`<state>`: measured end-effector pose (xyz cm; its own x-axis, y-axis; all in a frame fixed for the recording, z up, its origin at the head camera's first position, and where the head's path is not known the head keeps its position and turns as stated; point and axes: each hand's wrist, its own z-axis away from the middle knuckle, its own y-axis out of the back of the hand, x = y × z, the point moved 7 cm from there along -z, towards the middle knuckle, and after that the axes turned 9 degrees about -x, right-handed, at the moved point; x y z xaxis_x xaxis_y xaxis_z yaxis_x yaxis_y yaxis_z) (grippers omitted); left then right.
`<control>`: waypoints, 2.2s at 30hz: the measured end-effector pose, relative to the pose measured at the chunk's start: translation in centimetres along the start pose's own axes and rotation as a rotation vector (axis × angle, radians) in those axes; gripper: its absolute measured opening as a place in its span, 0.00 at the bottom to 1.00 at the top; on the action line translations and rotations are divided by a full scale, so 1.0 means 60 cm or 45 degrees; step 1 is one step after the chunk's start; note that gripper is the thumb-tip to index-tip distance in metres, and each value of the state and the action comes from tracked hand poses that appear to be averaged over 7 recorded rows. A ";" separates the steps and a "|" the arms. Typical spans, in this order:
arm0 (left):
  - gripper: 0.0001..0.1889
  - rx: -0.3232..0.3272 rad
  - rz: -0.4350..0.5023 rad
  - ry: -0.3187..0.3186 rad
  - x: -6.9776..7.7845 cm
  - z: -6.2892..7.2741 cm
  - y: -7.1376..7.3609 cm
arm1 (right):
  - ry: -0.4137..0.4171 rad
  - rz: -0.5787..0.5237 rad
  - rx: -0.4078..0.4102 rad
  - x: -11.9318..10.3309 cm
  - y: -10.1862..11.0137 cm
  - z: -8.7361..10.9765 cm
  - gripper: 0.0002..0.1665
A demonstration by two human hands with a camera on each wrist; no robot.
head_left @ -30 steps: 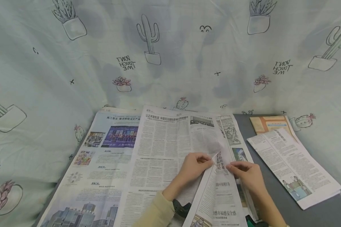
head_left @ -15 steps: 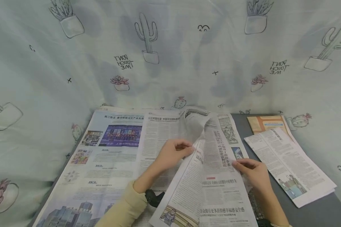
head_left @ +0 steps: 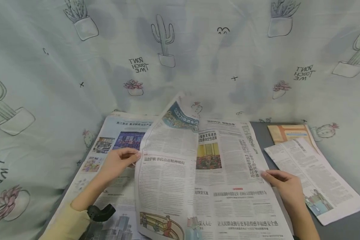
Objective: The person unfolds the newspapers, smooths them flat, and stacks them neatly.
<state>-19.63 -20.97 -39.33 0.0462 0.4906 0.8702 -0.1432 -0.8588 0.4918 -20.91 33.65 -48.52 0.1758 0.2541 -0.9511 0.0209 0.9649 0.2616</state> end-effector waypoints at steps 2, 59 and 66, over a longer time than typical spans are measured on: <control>0.22 -0.001 0.000 0.057 -0.023 0.014 0.026 | -0.038 -0.029 0.002 0.006 0.005 -0.001 0.22; 0.26 -0.113 -0.124 0.174 -0.165 0.086 0.216 | -0.193 0.144 0.072 0.077 0.163 -0.003 0.02; 0.22 0.122 -0.346 0.154 -0.177 0.084 0.235 | -0.192 0.184 0.003 0.082 0.157 -0.007 0.12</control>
<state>-17.16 -39.01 -41.47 -0.0485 0.7134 0.6990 -0.0476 -0.7007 0.7118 -20.28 44.03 -50.80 0.3225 0.3773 -0.8681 -0.0131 0.9188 0.3945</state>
